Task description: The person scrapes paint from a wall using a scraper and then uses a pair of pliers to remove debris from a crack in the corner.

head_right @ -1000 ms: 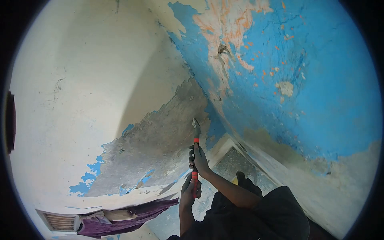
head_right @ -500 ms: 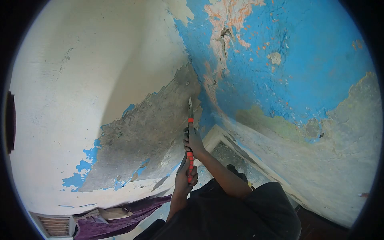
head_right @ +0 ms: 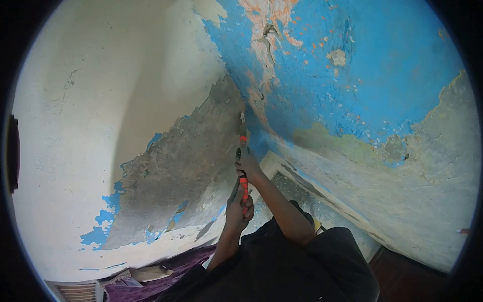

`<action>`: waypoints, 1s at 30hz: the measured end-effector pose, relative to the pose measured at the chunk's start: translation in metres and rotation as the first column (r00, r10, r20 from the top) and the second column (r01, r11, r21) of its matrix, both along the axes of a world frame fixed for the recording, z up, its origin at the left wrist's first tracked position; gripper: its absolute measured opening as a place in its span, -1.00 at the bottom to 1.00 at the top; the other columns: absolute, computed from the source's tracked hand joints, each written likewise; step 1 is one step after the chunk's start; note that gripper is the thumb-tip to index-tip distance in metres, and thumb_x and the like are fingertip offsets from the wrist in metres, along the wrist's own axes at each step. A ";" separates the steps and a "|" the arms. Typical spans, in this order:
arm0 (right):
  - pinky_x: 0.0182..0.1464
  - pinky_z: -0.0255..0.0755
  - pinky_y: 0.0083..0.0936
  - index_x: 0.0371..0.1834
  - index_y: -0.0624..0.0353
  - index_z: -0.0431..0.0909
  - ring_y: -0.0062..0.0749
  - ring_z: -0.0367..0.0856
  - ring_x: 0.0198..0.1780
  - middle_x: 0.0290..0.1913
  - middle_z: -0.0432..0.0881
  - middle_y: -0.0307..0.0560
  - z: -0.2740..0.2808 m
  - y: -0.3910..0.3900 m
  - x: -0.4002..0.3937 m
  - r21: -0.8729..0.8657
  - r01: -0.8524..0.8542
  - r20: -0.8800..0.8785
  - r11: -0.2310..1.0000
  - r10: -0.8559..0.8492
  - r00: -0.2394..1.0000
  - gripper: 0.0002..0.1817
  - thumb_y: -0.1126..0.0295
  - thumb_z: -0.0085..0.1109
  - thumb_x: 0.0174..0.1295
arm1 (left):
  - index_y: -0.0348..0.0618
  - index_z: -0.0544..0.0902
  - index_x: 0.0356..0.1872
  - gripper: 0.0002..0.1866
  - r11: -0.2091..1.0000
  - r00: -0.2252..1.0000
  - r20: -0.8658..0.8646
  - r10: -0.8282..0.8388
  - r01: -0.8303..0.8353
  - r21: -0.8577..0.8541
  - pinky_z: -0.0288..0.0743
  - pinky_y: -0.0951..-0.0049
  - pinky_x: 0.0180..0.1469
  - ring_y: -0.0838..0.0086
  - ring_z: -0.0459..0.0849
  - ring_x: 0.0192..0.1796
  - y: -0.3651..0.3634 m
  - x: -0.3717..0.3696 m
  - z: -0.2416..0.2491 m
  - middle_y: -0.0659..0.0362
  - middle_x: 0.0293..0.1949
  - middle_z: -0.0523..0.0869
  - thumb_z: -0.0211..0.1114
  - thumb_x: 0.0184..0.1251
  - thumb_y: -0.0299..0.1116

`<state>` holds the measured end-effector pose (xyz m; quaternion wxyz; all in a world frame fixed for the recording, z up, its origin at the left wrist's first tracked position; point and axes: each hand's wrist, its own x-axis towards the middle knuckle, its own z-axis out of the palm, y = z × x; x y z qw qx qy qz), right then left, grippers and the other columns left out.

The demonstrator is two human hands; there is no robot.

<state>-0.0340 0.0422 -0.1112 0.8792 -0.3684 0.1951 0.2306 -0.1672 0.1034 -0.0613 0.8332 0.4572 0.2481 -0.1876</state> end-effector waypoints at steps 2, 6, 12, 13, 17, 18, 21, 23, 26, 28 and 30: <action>-0.76 -0.05 -0.62 -0.38 -0.07 0.29 -0.67 0.08 -0.75 -0.68 0.15 -0.43 0.005 -0.002 -0.004 -0.016 -0.014 -0.031 1.000 0.014 0.999 -0.58 -0.15 -0.08 0.42 | 0.16 0.29 0.41 -0.50 1.000 1.000 -0.001 0.015 -0.015 -0.007 -0.03 0.61 -0.77 0.64 0.16 -0.80 -0.002 -0.014 0.016 0.31 -0.62 0.33 0.01 0.54 -0.03; -0.74 -0.04 -0.61 -0.38 -0.06 0.29 -0.66 0.09 -0.74 -0.67 0.16 -0.43 0.006 -0.007 0.009 -0.036 -0.024 0.012 0.999 0.025 1.000 -0.56 -0.17 -0.09 0.42 | 0.18 0.26 0.45 -0.49 1.000 1.000 -0.015 -0.023 0.023 -0.002 -0.03 0.62 -0.77 0.64 0.15 -0.79 -0.002 0.007 0.008 0.32 -0.62 0.32 0.01 0.54 -0.05; -0.73 -0.04 -0.60 -0.38 -0.07 0.29 -0.65 0.10 -0.74 -0.67 0.15 -0.42 0.000 0.000 0.010 -0.124 0.006 -0.029 0.992 -0.009 1.000 -0.55 -0.20 -0.09 0.40 | 0.07 0.38 0.28 -0.59 0.999 1.000 0.018 0.017 -0.016 -0.034 -0.03 0.59 -0.76 0.63 0.21 -0.78 0.006 -0.002 0.008 0.28 -0.61 0.34 0.04 0.54 -0.04; -0.73 -0.04 -0.60 -0.38 -0.07 0.29 -0.66 0.10 -0.74 -0.67 0.15 -0.42 -0.005 0.001 0.014 -0.156 0.020 -0.043 0.988 -0.027 0.999 -0.55 -0.21 -0.09 0.40 | 0.06 0.40 0.24 -0.61 1.000 1.000 0.011 0.001 -0.001 -0.024 -0.03 0.59 -0.76 0.63 0.21 -0.78 0.006 0.006 -0.001 0.28 -0.60 0.35 0.04 0.54 -0.04; -0.73 -0.02 -0.57 -0.40 -0.08 0.28 -0.64 0.11 -0.74 -0.67 0.16 -0.42 -0.022 0.000 0.001 0.004 -0.016 0.006 1.000 0.016 1.000 -0.54 -0.20 -0.11 0.41 | 0.05 0.45 0.09 -0.65 1.000 0.999 -0.022 0.024 -0.025 -0.017 -0.04 0.59 -0.77 0.64 0.20 -0.78 0.010 -0.002 -0.011 0.29 -0.61 0.36 0.07 0.51 0.01; -0.74 -0.01 -0.56 -0.40 -0.08 0.27 -0.63 0.12 -0.74 -0.67 0.16 -0.41 -0.015 0.003 -0.001 -0.018 -0.038 0.001 0.999 0.038 0.999 -0.54 -0.20 -0.12 0.41 | 0.05 0.45 0.10 -0.65 1.000 1.000 -0.023 0.015 -0.016 -0.021 -0.04 0.59 -0.76 0.64 0.20 -0.78 0.010 0.001 -0.009 0.30 -0.62 0.36 0.08 0.50 0.02; -0.74 0.01 -0.55 -0.43 -0.08 0.26 -0.61 0.13 -0.74 -0.67 0.17 -0.41 -0.015 0.002 0.018 -0.117 -0.002 0.016 0.993 0.004 1.000 -0.54 -0.19 -0.14 0.42 | 0.07 0.46 0.11 -0.62 1.000 1.000 -0.028 0.009 -0.009 -0.013 -0.04 0.59 -0.76 0.64 0.20 -0.78 0.014 0.006 -0.013 0.31 -0.64 0.34 0.09 0.48 0.05; -0.73 0.02 -0.55 -0.45 -0.08 0.25 -0.61 0.14 -0.74 -0.67 0.17 -0.41 -0.022 0.006 0.012 -0.155 0.042 0.024 0.987 -0.038 0.999 -0.53 -0.19 -0.15 0.43 | 0.08 0.46 0.12 -0.61 1.000 0.999 -0.032 0.012 -0.012 0.007 -0.05 0.59 -0.76 0.64 0.19 -0.79 0.018 0.008 -0.031 0.31 -0.65 0.33 0.09 0.48 0.06; -0.73 0.04 -0.55 -0.45 -0.08 0.25 -0.60 0.18 -0.74 -0.67 0.18 -0.40 -0.016 0.009 0.013 -0.213 0.061 0.065 0.975 -0.048 0.997 -0.53 -0.20 -0.15 0.42 | 0.09 0.46 0.16 -0.60 0.999 0.999 0.010 0.034 -0.034 0.003 -0.05 0.58 -0.77 0.65 0.18 -0.79 0.012 -0.008 -0.009 0.31 -0.65 0.34 0.08 0.48 0.06; -0.73 0.07 -0.54 -0.45 -0.08 0.25 -0.59 0.19 -0.75 -0.67 0.19 -0.40 -0.022 0.008 0.022 -0.271 0.080 0.069 0.959 -0.063 0.996 -0.53 -0.20 -0.16 0.42 | 0.09 0.46 0.20 -0.57 1.000 1.000 0.022 0.004 -0.004 0.015 -0.05 0.58 -0.78 0.65 0.19 -0.79 0.013 0.004 -0.015 0.32 -0.65 0.34 0.08 0.48 0.07; -0.74 0.10 -0.52 -0.45 -0.07 0.26 -0.59 0.20 -0.76 -0.67 0.22 -0.39 -0.035 0.012 0.022 -0.222 0.079 0.117 0.972 -0.054 0.992 -0.54 -0.18 -0.17 0.44 | 0.08 0.47 0.18 -0.57 0.998 0.999 0.018 -0.033 0.032 0.046 -0.03 0.57 -0.78 0.64 0.20 -0.80 0.019 0.012 -0.032 0.32 -0.65 0.34 0.09 0.48 0.08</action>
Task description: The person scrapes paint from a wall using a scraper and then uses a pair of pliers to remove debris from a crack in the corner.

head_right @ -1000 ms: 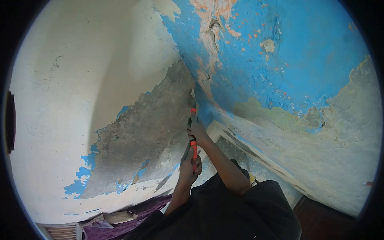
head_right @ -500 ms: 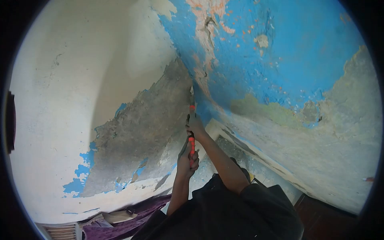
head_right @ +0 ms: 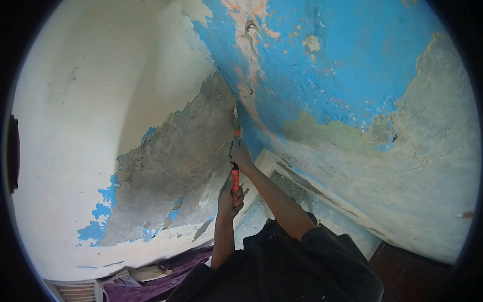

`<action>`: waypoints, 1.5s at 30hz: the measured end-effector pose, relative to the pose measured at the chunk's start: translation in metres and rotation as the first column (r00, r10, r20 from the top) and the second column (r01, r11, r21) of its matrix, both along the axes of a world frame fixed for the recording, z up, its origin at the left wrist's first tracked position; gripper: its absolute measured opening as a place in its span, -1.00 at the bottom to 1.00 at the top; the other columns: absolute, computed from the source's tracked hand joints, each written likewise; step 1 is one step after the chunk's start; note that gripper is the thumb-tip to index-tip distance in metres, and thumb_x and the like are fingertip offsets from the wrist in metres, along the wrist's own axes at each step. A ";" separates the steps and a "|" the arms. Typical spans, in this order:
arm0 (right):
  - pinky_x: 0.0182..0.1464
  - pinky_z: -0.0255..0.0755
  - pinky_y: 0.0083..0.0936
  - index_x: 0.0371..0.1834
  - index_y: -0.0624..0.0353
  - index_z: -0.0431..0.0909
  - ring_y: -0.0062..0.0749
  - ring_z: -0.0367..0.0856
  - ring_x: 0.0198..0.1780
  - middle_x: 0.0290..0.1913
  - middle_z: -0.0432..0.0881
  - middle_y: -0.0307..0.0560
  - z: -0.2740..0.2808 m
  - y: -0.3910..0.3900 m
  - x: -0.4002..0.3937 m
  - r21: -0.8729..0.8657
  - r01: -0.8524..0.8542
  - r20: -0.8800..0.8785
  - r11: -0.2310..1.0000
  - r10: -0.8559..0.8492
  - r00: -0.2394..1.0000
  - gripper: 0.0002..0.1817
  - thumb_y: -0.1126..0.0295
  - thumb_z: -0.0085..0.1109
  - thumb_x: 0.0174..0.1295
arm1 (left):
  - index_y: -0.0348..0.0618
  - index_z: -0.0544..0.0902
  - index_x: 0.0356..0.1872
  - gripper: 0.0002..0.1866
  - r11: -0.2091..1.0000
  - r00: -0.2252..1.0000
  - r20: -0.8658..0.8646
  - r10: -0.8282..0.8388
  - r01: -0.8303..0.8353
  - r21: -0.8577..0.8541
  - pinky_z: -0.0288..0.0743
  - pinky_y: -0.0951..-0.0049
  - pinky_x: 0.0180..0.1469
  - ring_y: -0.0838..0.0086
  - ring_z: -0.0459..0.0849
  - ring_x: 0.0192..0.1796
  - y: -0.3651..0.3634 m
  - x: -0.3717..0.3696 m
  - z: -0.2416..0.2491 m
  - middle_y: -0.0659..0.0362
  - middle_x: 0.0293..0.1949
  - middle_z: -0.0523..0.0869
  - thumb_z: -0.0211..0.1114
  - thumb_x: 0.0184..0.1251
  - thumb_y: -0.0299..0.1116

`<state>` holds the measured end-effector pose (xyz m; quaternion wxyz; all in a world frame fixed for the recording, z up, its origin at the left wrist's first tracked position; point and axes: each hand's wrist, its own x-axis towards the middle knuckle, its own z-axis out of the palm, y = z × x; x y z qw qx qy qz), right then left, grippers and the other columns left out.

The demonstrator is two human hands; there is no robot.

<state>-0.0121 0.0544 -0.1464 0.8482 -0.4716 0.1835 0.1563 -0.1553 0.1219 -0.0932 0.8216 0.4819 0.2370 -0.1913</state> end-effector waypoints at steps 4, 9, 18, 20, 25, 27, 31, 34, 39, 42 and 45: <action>-0.75 0.14 -0.50 -0.44 -0.05 0.25 -0.58 0.20 -0.77 -0.66 0.26 -0.37 -0.003 0.006 -0.015 -0.150 -0.073 0.040 0.986 0.080 0.996 -0.57 -0.10 -0.21 0.47 | 0.22 0.41 0.26 -0.56 0.999 0.999 0.043 -0.003 0.005 -0.039 -0.03 0.62 -0.79 0.67 0.18 -0.81 0.000 -0.007 -0.009 0.36 -0.66 0.34 0.06 0.49 0.10; -0.76 0.17 -0.50 -0.48 -0.04 0.24 -0.58 0.25 -0.76 -0.69 0.23 -0.38 -0.014 0.000 -0.006 -0.191 0.039 0.125 0.981 -0.015 0.992 -0.55 -0.08 -0.22 0.49 | 0.18 0.41 0.21 -0.59 0.998 1.000 0.013 -0.002 0.003 -0.068 -0.03 0.61 -0.79 0.66 0.18 -0.81 0.000 -0.004 -0.026 0.35 -0.67 0.33 0.05 0.49 0.09; -0.70 0.18 -0.57 -0.51 0.01 0.24 -0.57 0.25 -0.76 -0.71 0.22 -0.37 -0.015 -0.004 -0.011 -0.227 0.025 0.180 0.974 0.017 0.984 -0.48 -0.13 -0.23 0.49 | 0.03 0.42 0.12 -0.57 0.999 0.999 0.036 0.026 -0.024 -0.049 0.02 0.58 -0.79 0.62 0.21 -0.81 -0.001 -0.006 -0.050 0.30 -0.68 0.35 0.04 0.49 0.11; -0.70 0.18 -0.57 -0.51 0.02 0.25 -0.56 0.25 -0.76 -0.71 0.23 -0.36 -0.016 -0.002 0.003 -0.250 0.057 0.238 0.967 0.004 0.971 -0.48 -0.13 -0.23 0.49 | -0.02 0.44 0.03 -0.57 0.998 0.998 0.048 0.035 -0.033 -0.047 0.02 0.57 -0.78 0.62 0.22 -0.81 -0.002 -0.004 -0.039 0.30 -0.68 0.36 0.05 0.49 0.12; -0.72 0.17 -0.55 -0.49 0.02 0.25 -0.56 0.24 -0.78 -0.73 0.23 -0.35 -0.006 -0.015 0.000 -0.226 0.011 0.170 0.974 0.028 0.985 -0.50 -0.10 -0.23 0.50 | 0.03 0.45 0.11 -0.56 1.000 0.998 0.060 0.028 -0.027 -0.005 0.00 0.59 -0.79 0.63 0.21 -0.81 -0.008 0.007 -0.056 0.32 -0.69 0.35 0.03 0.49 0.13; -0.73 0.16 -0.56 -0.50 0.02 0.25 -0.56 0.24 -0.78 -0.72 0.23 -0.35 -0.051 0.002 0.005 -0.412 0.260 0.465 0.873 -0.044 0.884 -0.50 -0.10 -0.23 0.50 | 0.00 0.45 0.05 -0.57 0.997 0.997 0.064 0.032 -0.027 -0.072 0.02 0.59 -0.78 0.64 0.21 -0.80 -0.008 0.002 -0.053 0.32 -0.69 0.35 0.02 0.50 0.13; -0.75 0.16 -0.56 -0.51 0.01 0.24 -0.57 0.25 -0.79 -0.73 0.23 -0.35 -0.026 -0.015 0.019 -0.204 0.056 0.279 0.977 0.003 0.960 -0.49 -0.12 -0.24 0.49 | -0.04 0.45 -0.01 -0.58 1.000 0.994 0.106 -0.003 0.001 0.023 0.03 0.60 -0.77 0.65 0.21 -0.80 -0.009 0.025 -0.051 0.32 -0.68 0.36 0.00 0.51 0.11; -0.75 0.16 -0.57 -0.51 0.00 0.22 -0.59 0.24 -0.79 -0.73 0.22 -0.36 -0.037 -0.009 0.014 -0.245 0.085 0.298 0.966 -0.008 0.955 -0.49 -0.13 -0.25 0.49 | -0.04 0.45 -0.03 -0.59 1.000 0.993 0.114 0.025 -0.023 -0.020 0.04 0.59 -0.77 0.64 0.22 -0.80 -0.006 0.013 -0.059 0.31 -0.68 0.36 0.01 0.51 0.11; -0.76 0.16 -0.56 -0.52 -0.01 0.22 -0.60 0.24 -0.80 -0.74 0.21 -0.38 -0.033 -0.008 0.023 -0.233 0.102 0.318 0.967 -0.024 0.948 -0.49 -0.12 -0.25 0.50 | -0.06 0.45 -0.07 -0.56 1.000 0.996 0.084 -0.003 0.003 0.006 0.05 0.59 -0.77 0.62 0.23 -0.80 -0.005 0.027 -0.054 0.30 -0.68 0.37 0.02 0.49 0.14; -0.77 0.16 -0.55 -0.51 0.00 0.23 -0.59 0.24 -0.81 -0.73 0.22 -0.37 -0.021 -0.006 0.008 -0.138 0.048 0.210 0.989 -0.018 0.978 -0.49 -0.12 -0.24 0.49 | -0.06 0.45 -0.12 -0.55 0.999 0.997 0.070 0.015 -0.019 0.051 0.05 0.59 -0.77 0.62 0.23 -0.80 -0.005 0.012 -0.048 0.31 -0.69 0.37 0.03 0.48 0.15; -0.78 0.16 -0.55 -0.51 0.01 0.23 -0.58 0.24 -0.81 -0.73 0.23 -0.36 -0.028 -0.001 0.011 -0.172 0.103 0.273 0.980 -0.053 0.960 -0.49 -0.12 -0.22 0.49 | -0.07 0.45 -0.14 -0.55 1.000 0.994 0.107 0.031 -0.031 -0.004 0.05 0.59 -0.77 0.64 0.23 -0.80 -0.002 0.007 -0.039 0.31 -0.69 0.37 0.04 0.48 0.15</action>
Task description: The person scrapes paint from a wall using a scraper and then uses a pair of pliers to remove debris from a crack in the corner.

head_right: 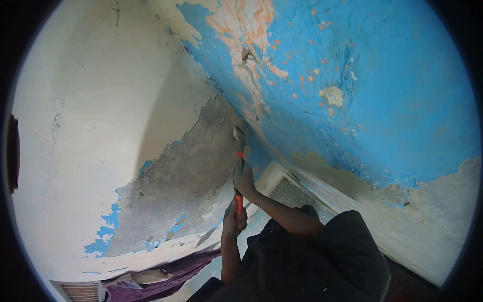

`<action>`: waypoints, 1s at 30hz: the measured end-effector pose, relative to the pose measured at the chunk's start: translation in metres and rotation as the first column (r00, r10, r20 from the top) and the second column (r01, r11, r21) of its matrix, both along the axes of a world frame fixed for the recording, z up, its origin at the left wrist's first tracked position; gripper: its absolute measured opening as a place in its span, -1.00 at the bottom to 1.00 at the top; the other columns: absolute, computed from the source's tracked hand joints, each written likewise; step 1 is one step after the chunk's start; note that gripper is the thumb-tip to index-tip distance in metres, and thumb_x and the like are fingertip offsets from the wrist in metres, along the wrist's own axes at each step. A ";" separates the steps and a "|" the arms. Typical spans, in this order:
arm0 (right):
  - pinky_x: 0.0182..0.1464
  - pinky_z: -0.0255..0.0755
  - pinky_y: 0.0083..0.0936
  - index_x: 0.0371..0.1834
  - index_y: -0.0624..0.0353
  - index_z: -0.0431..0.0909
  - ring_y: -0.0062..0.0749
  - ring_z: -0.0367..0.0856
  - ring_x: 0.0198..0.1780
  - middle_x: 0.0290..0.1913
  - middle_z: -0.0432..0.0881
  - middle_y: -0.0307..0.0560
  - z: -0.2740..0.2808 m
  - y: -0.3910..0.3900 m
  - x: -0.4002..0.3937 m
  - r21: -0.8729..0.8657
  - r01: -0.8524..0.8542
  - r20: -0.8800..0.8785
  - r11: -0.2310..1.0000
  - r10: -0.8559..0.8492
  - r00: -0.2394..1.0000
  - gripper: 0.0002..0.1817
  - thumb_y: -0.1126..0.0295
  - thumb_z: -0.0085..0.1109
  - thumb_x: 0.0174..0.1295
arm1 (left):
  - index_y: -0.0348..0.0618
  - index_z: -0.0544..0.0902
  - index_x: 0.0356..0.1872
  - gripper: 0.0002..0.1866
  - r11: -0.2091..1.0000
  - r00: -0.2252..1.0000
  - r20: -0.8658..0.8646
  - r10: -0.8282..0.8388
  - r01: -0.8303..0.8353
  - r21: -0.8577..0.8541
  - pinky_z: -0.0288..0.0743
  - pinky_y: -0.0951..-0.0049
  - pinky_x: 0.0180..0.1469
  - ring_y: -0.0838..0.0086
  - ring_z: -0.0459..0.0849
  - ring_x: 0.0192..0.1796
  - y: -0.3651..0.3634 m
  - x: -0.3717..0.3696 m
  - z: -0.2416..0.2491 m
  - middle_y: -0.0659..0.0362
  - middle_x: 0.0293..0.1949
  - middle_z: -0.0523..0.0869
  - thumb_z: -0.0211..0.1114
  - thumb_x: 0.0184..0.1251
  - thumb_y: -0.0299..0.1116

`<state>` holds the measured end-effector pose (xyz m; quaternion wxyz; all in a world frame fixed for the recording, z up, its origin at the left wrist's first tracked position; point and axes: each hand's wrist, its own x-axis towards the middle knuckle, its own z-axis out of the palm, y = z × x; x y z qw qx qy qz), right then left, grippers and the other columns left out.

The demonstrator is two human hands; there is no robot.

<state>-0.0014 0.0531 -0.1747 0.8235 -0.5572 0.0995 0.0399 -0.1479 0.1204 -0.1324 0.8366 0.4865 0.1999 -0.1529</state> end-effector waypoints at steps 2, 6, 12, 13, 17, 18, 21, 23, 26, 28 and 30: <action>-0.78 0.16 -0.54 -0.52 0.02 0.23 -0.58 0.23 -0.82 -0.74 0.23 -0.36 0.001 -0.003 0.007 -0.091 0.028 0.030 0.995 -0.025 0.999 -0.49 -0.11 -0.21 0.49 | -0.07 0.46 -0.09 -0.56 0.998 0.999 -0.029 -0.029 0.031 0.058 0.04 0.59 -0.78 0.64 0.23 -0.80 -0.003 0.017 0.011 0.31 -0.69 0.36 0.03 0.49 0.14; -0.78 0.16 -0.54 -0.53 0.02 0.22 -0.58 0.23 -0.82 -0.75 0.21 -0.35 0.042 -0.014 -0.007 0.135 -0.104 -0.116 0.985 0.120 0.986 -0.49 -0.09 -0.21 0.50 | -0.01 0.44 0.00 -0.60 0.999 0.996 -0.086 0.031 -0.029 0.027 0.00 0.60 -0.80 0.65 0.20 -0.81 -0.002 -0.005 0.018 0.31 -0.70 0.35 0.02 0.51 0.10; -0.78 0.14 -0.53 -0.54 0.01 0.20 -0.57 0.21 -0.83 -0.77 0.20 -0.33 0.056 -0.019 -0.006 0.188 -0.135 -0.166 0.973 0.167 0.972 -0.48 -0.11 -0.25 0.50 | 0.06 0.40 0.23 -0.55 1.000 0.992 -0.121 0.023 -0.021 0.015 -0.03 0.63 -0.80 0.66 0.16 -0.82 -0.014 0.004 0.044 0.33 -0.70 0.32 -0.01 0.53 0.08; -0.77 0.14 -0.53 -0.54 0.01 0.20 -0.57 0.20 -0.83 -0.77 0.20 -0.33 0.047 -0.012 -0.013 0.167 -0.133 -0.148 0.977 0.158 0.976 -0.47 -0.11 -0.25 0.50 | 0.05 0.41 0.22 -0.56 0.999 0.991 -0.133 0.035 -0.035 -0.005 -0.03 0.63 -0.80 0.67 0.17 -0.82 -0.017 -0.006 0.050 0.34 -0.70 0.32 -0.01 0.53 0.08; -0.76 0.13 -0.53 -0.55 0.02 0.22 -0.56 0.20 -0.82 -0.76 0.21 -0.33 0.067 -0.025 0.000 0.070 -0.125 -0.179 0.990 0.135 0.975 -0.47 -0.11 -0.25 0.50 | 0.02 0.43 0.14 -0.57 0.998 0.990 -0.130 0.056 -0.058 -0.009 -0.01 0.64 -0.79 0.67 0.18 -0.81 -0.024 0.000 0.072 0.35 -0.69 0.33 0.01 0.52 0.09; -0.77 0.15 -0.52 -0.56 0.02 0.23 -0.54 0.22 -0.82 -0.76 0.22 -0.32 0.070 -0.029 -0.001 0.158 -0.139 -0.172 0.978 0.166 0.971 -0.47 -0.10 -0.23 0.50 | 0.02 0.43 0.14 -0.57 0.998 0.986 -0.154 0.064 -0.061 0.021 -0.01 0.64 -0.79 0.67 0.18 -0.81 -0.026 0.004 0.067 0.35 -0.69 0.33 0.02 0.51 0.09; -0.76 0.15 -0.51 -0.54 0.03 0.24 -0.55 0.22 -0.81 -0.75 0.22 -0.32 0.060 -0.017 -0.011 0.183 -0.170 -0.144 0.968 0.197 0.970 -0.48 -0.10 -0.22 0.50 | 0.02 0.43 0.03 -0.60 0.997 0.986 -0.147 0.081 -0.081 0.005 -0.02 0.64 -0.79 0.66 0.19 -0.80 -0.019 -0.008 0.068 0.32 -0.68 0.35 0.04 0.50 0.10; -0.76 0.16 -0.51 -0.53 0.02 0.23 -0.56 0.22 -0.81 -0.74 0.22 -0.32 0.051 -0.014 0.000 0.027 -0.076 -0.099 0.997 0.078 0.992 -0.49 -0.09 -0.22 0.50 | 0.03 0.43 0.05 -0.61 0.998 0.988 -0.150 0.044 -0.052 -0.046 -0.04 0.64 -0.80 0.66 0.18 -0.82 -0.011 -0.009 0.069 0.33 -0.68 0.34 0.03 0.51 0.09; -0.76 0.19 -0.50 -0.52 0.02 0.22 -0.56 0.23 -0.81 -0.74 0.21 -0.32 0.063 -0.021 -0.003 0.107 -0.135 -0.159 0.985 0.151 0.976 -0.50 -0.09 -0.22 0.50 | 0.06 0.43 0.08 -0.62 0.998 0.979 -0.199 0.046 -0.054 -0.032 -0.07 0.64 -0.81 0.67 0.16 -0.83 -0.017 0.006 0.055 0.34 -0.69 0.33 0.01 0.51 0.09; -0.76 0.22 -0.49 -0.52 0.02 0.21 -0.55 0.24 -0.81 -0.74 0.20 -0.32 0.065 -0.019 -0.015 0.182 -0.198 -0.181 0.963 0.231 0.956 -0.49 -0.09 -0.24 0.51 | 0.06 0.43 0.05 -0.62 0.998 0.974 -0.216 0.063 -0.065 0.000 -0.06 0.63 -0.81 0.67 0.16 -0.84 -0.008 -0.015 0.064 0.34 -0.70 0.33 0.01 0.51 0.10; -0.76 0.25 -0.49 -0.54 0.02 0.20 -0.54 0.25 -0.82 -0.74 0.20 -0.31 0.066 -0.005 -0.019 0.188 -0.202 -0.125 0.961 0.227 0.966 -0.49 -0.08 -0.26 0.51 | 0.06 0.42 -0.03 -0.62 0.999 0.984 -0.177 0.023 -0.029 -0.034 -0.04 0.63 -0.80 0.67 0.17 -0.83 -0.002 -0.013 0.074 0.35 -0.70 0.32 0.02 0.50 0.13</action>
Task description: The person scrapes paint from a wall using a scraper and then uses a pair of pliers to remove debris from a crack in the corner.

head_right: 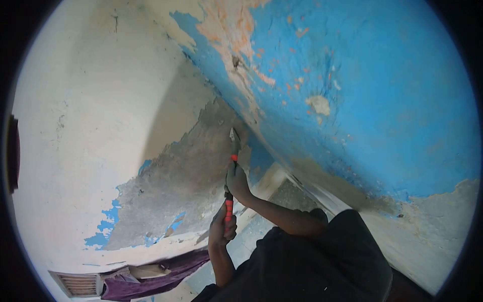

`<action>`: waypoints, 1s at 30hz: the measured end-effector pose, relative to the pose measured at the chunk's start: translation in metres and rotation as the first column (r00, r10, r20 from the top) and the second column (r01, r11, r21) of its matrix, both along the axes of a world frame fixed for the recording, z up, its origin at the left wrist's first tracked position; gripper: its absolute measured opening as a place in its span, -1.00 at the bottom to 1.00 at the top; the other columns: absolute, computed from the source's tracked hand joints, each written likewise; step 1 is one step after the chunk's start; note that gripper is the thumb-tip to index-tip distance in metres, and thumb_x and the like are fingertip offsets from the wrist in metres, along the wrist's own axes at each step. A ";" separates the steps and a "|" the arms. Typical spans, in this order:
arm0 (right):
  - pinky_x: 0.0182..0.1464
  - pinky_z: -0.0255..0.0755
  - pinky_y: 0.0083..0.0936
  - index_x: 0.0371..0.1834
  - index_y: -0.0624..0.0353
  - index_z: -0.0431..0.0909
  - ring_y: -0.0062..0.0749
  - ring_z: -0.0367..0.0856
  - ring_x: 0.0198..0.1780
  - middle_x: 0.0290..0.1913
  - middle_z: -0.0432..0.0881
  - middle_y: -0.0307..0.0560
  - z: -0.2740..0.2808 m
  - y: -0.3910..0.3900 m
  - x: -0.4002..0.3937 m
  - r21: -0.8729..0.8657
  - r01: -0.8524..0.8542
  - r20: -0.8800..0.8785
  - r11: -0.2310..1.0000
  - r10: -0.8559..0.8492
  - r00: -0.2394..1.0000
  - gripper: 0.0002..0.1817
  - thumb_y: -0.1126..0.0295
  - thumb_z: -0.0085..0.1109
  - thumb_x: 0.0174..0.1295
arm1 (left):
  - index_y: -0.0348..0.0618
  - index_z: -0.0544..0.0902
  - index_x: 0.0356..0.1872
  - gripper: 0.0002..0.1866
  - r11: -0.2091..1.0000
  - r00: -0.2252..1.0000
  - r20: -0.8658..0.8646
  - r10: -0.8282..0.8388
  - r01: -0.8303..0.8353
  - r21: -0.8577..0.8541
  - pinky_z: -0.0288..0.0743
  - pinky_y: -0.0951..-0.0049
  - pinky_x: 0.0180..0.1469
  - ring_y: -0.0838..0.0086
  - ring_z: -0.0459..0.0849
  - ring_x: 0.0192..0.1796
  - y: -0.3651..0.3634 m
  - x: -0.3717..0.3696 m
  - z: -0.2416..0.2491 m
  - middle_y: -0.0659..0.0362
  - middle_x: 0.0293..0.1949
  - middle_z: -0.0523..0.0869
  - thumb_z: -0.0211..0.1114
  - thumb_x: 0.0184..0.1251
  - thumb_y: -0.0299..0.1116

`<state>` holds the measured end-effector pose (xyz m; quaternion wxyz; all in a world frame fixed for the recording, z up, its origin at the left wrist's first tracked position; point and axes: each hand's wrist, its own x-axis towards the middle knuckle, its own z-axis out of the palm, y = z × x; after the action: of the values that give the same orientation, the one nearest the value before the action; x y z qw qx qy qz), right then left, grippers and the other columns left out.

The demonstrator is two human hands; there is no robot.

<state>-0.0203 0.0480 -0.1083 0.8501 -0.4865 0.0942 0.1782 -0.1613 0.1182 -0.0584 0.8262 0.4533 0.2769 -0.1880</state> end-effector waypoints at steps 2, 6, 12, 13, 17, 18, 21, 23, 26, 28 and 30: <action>-0.76 0.26 -0.49 -0.50 0.04 0.21 -0.54 0.25 -0.81 -0.74 0.21 -0.31 0.006 -0.020 0.019 -0.033 0.005 -0.010 0.999 -0.006 1.000 -0.52 -0.05 -0.25 0.52 | 0.07 0.42 0.05 -0.60 1.000 1.000 -0.009 -0.012 0.012 0.024 -0.04 0.62 -0.81 0.67 0.16 -0.84 -0.009 0.020 -0.008 0.35 -0.71 0.31 0.01 0.50 0.13; -0.76 0.26 -0.47 -0.43 0.06 0.24 -0.54 0.27 -0.81 -0.75 0.23 -0.30 -0.011 -0.012 -0.001 -0.023 -0.036 -0.025 0.999 0.036 0.999 -0.58 0.01 -0.21 0.52 | 0.10 0.42 0.11 -0.58 1.000 0.999 -0.027 0.025 -0.025 -0.001 -0.06 0.60 -0.81 0.67 0.13 -0.85 -0.005 -0.004 -0.020 0.36 -0.73 0.30 0.00 0.50 0.14; -0.77 0.26 -0.47 -0.45 0.08 0.24 -0.50 0.25 -0.84 -0.75 0.23 -0.30 -0.013 -0.023 0.023 -0.050 0.039 -0.028 0.998 -0.040 0.999 -0.55 0.00 -0.23 0.52 | 0.01 0.45 0.11 -0.55 0.998 0.999 0.018 -0.041 0.040 0.052 0.00 0.59 -0.79 0.66 0.20 -0.81 -0.013 0.021 -0.038 0.34 -0.68 0.36 0.01 0.50 0.13; -0.76 0.26 -0.47 -0.45 0.08 0.24 -0.50 0.25 -0.84 -0.75 0.23 -0.30 -0.018 -0.024 0.019 -0.078 0.030 -0.015 0.997 -0.031 0.999 -0.56 0.01 -0.23 0.52 | -0.02 0.45 0.16 -0.54 0.994 0.999 0.034 -0.028 0.024 0.107 0.03 0.60 -0.77 0.66 0.23 -0.79 -0.017 0.017 -0.046 0.34 -0.67 0.37 0.01 0.51 0.10; -0.74 0.27 -0.49 -0.44 0.09 0.24 -0.51 0.28 -0.82 -0.74 0.24 -0.29 -0.031 -0.023 0.023 -0.136 0.029 0.020 0.990 -0.027 0.999 -0.57 0.03 -0.21 0.52 | -0.13 0.32 0.40 -0.43 0.934 0.975 0.222 -0.001 -0.079 0.349 0.14 0.62 -0.68 0.67 0.30 -0.71 -0.024 0.010 -0.060 0.32 -0.61 0.42 0.04 0.53 -0.01; -0.74 0.27 -0.49 -0.44 0.09 0.25 -0.51 0.28 -0.81 -0.73 0.25 -0.29 -0.033 -0.020 0.023 -0.138 0.031 0.011 0.990 -0.030 0.999 -0.57 0.03 -0.21 0.52 | -0.14 0.30 0.42 -0.41 0.918 0.972 0.235 -0.006 -0.088 0.386 0.15 0.62 -0.67 0.67 0.31 -0.70 -0.022 0.003 -0.060 0.32 -0.61 0.42 0.04 0.53 -0.02; -0.73 0.27 -0.49 -0.43 0.10 0.26 -0.51 0.30 -0.80 -0.73 0.27 -0.28 -0.035 -0.008 0.017 -0.078 0.074 0.126 0.994 -0.064 0.990 -0.57 0.03 -0.19 0.52 | -0.17 0.27 0.45 -0.39 0.865 0.965 0.261 -0.033 -0.103 0.491 0.16 0.63 -0.65 0.70 0.32 -0.67 -0.017 -0.002 -0.049 0.33 -0.59 0.42 0.05 0.54 -0.05; -0.71 0.30 -0.49 -0.39 0.12 0.27 -0.50 0.33 -0.79 -0.71 0.31 -0.27 -0.024 -0.017 0.022 -0.050 0.005 0.049 0.999 -0.002 0.999 -0.60 0.05 -0.19 0.52 | -0.21 0.34 0.42 -0.42 0.829 0.966 0.256 -0.042 -0.110 0.549 0.15 0.65 -0.64 0.72 0.32 -0.66 -0.021 0.001 -0.038 0.33 -0.57 0.43 0.05 0.54 -0.07; -0.71 0.31 -0.48 -0.40 0.12 0.28 -0.49 0.35 -0.78 -0.71 0.32 -0.26 -0.028 -0.028 0.032 -0.053 -0.026 0.050 0.998 0.029 0.998 -0.59 0.05 -0.19 0.52 | -0.24 0.43 0.33 -0.45 0.844 0.982 0.188 -0.012 -0.091 0.529 0.16 0.65 -0.64 0.72 0.34 -0.65 -0.033 0.010 -0.042 0.32 -0.57 0.46 0.06 0.53 -0.04; -0.71 0.31 -0.46 -0.42 0.12 0.28 -0.48 0.36 -0.78 -0.71 0.32 -0.25 -0.038 -0.022 0.028 -0.091 -0.021 0.081 0.996 0.029 0.996 -0.58 0.04 -0.19 0.52 | -0.28 0.52 0.22 -0.48 0.823 0.982 0.186 0.024 -0.125 0.555 0.16 0.66 -0.65 0.71 0.33 -0.67 -0.035 0.004 -0.035 0.32 -0.59 0.46 0.06 0.53 -0.03; -0.73 0.30 -0.44 -0.44 0.12 0.28 -0.46 0.36 -0.79 -0.72 0.32 -0.25 -0.051 -0.007 0.031 -0.202 0.065 0.197 0.977 -0.025 0.980 -0.56 0.02 -0.19 0.51 | -0.29 0.59 0.08 -0.49 0.805 0.983 0.183 0.014 -0.120 0.581 0.15 0.64 -0.67 0.70 0.33 -0.69 -0.025 0.003 -0.028 0.32 -0.63 0.45 0.09 0.50 0.01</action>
<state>0.0108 0.0414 -0.1595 0.8038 -0.5851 0.0404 0.1001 -0.1586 0.0929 -0.0862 0.6713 0.6913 0.2661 -0.0243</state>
